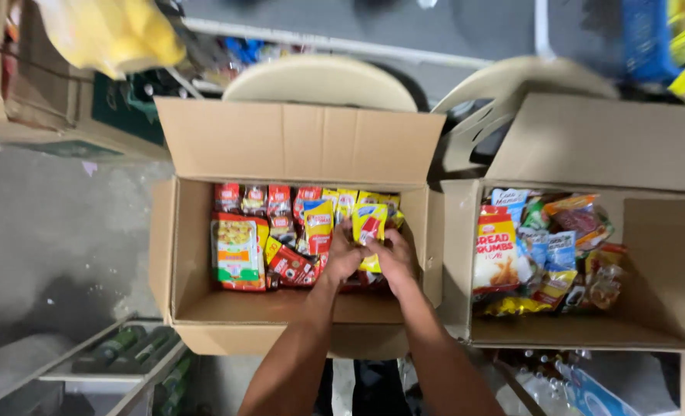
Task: The person takes various packaged food items, including instant coffee, bread crumbs, and sauce sachets, from cardboard boxes and hangs them on metal hooks on a store shelf. The person repeatedly reaches into the boxes, selects items, and secures them onto the display rack.
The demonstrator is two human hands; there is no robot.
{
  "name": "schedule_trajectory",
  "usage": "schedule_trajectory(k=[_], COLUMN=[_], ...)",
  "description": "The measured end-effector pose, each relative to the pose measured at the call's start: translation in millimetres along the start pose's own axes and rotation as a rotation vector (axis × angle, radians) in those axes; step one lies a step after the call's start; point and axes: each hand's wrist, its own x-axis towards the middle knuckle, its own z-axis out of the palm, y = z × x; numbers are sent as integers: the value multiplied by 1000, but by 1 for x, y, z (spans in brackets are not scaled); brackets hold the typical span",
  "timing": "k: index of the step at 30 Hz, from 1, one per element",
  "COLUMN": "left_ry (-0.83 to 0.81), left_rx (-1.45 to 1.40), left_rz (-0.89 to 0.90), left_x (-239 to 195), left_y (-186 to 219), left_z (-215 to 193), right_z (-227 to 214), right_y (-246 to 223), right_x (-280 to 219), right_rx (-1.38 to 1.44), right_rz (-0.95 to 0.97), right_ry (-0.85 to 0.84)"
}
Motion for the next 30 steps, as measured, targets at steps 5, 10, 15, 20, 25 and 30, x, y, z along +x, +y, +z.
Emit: schedule_trajectory(k=[5,10,15,20,25,30], left_ry=[-117,-175,-140,-193,-260,-247], left_rx=[159,40,130,127,127,158], left_rz=[-113,-61,-1,120,227,274], left_x=[-32,-65,-90,-110,-130,-137], left_y=[89,162,217,266,302,323], left_z=[20,26,40,52,63,83], right_z=[-21,-40,-50,-55,-60,-75], right_y=[-72,-118,-171,-205,-229,-251], right_x=[-48,-86,-132,-168,-199,-218], right_rx=[93,330,263,352,388,421], right_rz=[-121,-112,-231,-306,-379,-489], right_ry=[-33,-152,-165,-156,-136,-175])
